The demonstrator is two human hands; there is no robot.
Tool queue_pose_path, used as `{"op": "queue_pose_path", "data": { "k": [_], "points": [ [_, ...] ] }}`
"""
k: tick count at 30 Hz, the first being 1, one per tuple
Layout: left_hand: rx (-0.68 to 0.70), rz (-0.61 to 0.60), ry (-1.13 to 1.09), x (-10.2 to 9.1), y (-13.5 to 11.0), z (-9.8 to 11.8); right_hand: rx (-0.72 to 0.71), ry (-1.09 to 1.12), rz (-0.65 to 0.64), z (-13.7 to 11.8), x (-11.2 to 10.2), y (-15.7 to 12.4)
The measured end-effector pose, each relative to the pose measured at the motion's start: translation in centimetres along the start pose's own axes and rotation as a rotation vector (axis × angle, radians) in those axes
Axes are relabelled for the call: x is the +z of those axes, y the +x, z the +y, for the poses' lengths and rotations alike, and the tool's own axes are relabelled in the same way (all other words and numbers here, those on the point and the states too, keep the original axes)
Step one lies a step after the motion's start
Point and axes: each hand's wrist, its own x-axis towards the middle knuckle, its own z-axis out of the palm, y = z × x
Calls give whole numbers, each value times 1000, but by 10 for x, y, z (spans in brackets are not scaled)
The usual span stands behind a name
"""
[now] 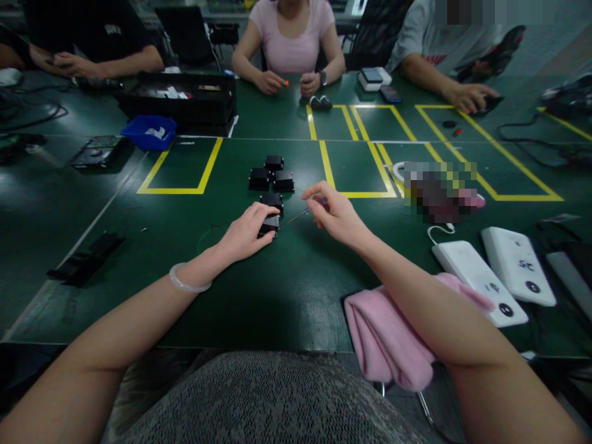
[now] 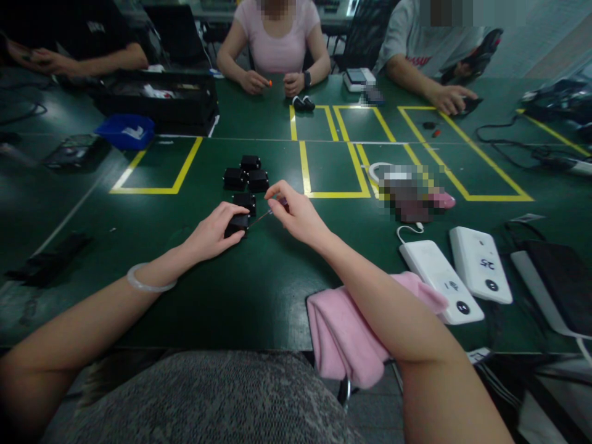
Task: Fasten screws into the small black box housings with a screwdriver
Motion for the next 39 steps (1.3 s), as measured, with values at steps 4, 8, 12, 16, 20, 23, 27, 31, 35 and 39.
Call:
{"op": "queue_pose_path", "data": {
  "k": [4, 8, 12, 16, 20, 23, 27, 31, 35, 39],
  "points": [
    [0, 4, -4, 1, -1, -1, 43, 4, -24, 0, -1, 0],
    [-4, 9, -6, 1, -1, -1, 15, -37, -7, -3, -1, 0],
    [5, 16, -1, 2, 0, -1, -16, -27, 0, -4, 0, -1],
    [5, 13, 5, 2, 0, -1, -5, -17, 1, -1, 0, 0],
    [2, 11, 6, 2, -1, -1, 31, 0, -19, 1, 0, 0],
    [2, 12, 9, 1, 0, 0, 21, -19, -7, -1, 0, 0],
    [-2, 2, -3, 1, 0, 0, -2, -14, -16, -4, 0, 0],
    [-8, -2, 1, 0, 0, 0, -1, 3, -15, -2, 0, 0],
    [-5, 0, 9, 0, 0, 0, 36, 15, -24, -1, 0, 0],
    [1, 1, 11, 1, 0, 0, 19, -19, -10, -2, 0, 0]
  ]
}}
